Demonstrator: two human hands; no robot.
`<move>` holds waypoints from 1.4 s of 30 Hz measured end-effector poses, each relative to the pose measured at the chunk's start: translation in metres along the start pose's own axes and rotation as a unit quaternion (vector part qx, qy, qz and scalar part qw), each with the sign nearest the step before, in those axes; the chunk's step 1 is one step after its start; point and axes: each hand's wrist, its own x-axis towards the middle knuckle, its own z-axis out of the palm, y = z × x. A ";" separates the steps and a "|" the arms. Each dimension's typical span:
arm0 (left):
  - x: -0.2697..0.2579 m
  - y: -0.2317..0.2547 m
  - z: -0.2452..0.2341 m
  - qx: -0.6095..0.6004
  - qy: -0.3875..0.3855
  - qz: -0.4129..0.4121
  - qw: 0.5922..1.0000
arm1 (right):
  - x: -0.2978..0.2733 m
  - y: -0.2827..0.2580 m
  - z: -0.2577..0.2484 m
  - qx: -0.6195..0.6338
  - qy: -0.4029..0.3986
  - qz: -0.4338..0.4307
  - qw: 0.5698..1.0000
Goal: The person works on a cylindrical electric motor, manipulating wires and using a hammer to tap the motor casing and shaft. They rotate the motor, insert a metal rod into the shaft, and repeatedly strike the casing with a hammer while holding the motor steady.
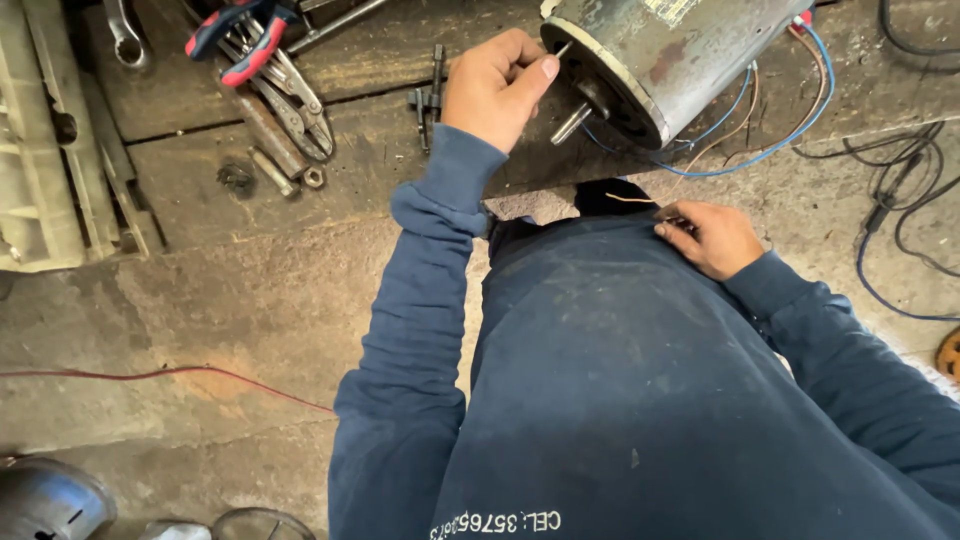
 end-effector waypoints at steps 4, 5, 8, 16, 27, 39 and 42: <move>-0.010 0.004 0.011 0.077 0.047 0.024 0.996 | 0.001 0.000 0.003 0.001 -0.001 -0.013 1.000; -0.014 0.006 0.016 0.154 0.068 0.030 0.985 | 0.002 0.000 0.003 -0.007 -0.003 -0.011 1.000; -0.020 0.004 0.033 0.253 0.115 0.038 0.960 | 0.006 -0.001 0.002 -0.022 -0.009 -0.005 1.000; -0.005 -0.001 0.028 0.229 0.114 0.110 0.960 | 0.001 0.002 0.002 -0.036 -0.009 0.004 0.999; 0.012 0.011 0.054 -0.047 0.283 0.058 0.956 | -0.015 0.018 0.004 -0.028 0.002 0.024 0.999; 0.072 0.026 0.082 -0.166 0.263 0.099 0.945 | -0.017 0.020 -0.022 0.046 0.035 0.013 0.998; 0.068 0.013 0.080 -0.112 0.241 0.071 0.961 | -0.015 0.007 -0.053 0.066 0.058 -0.024 0.996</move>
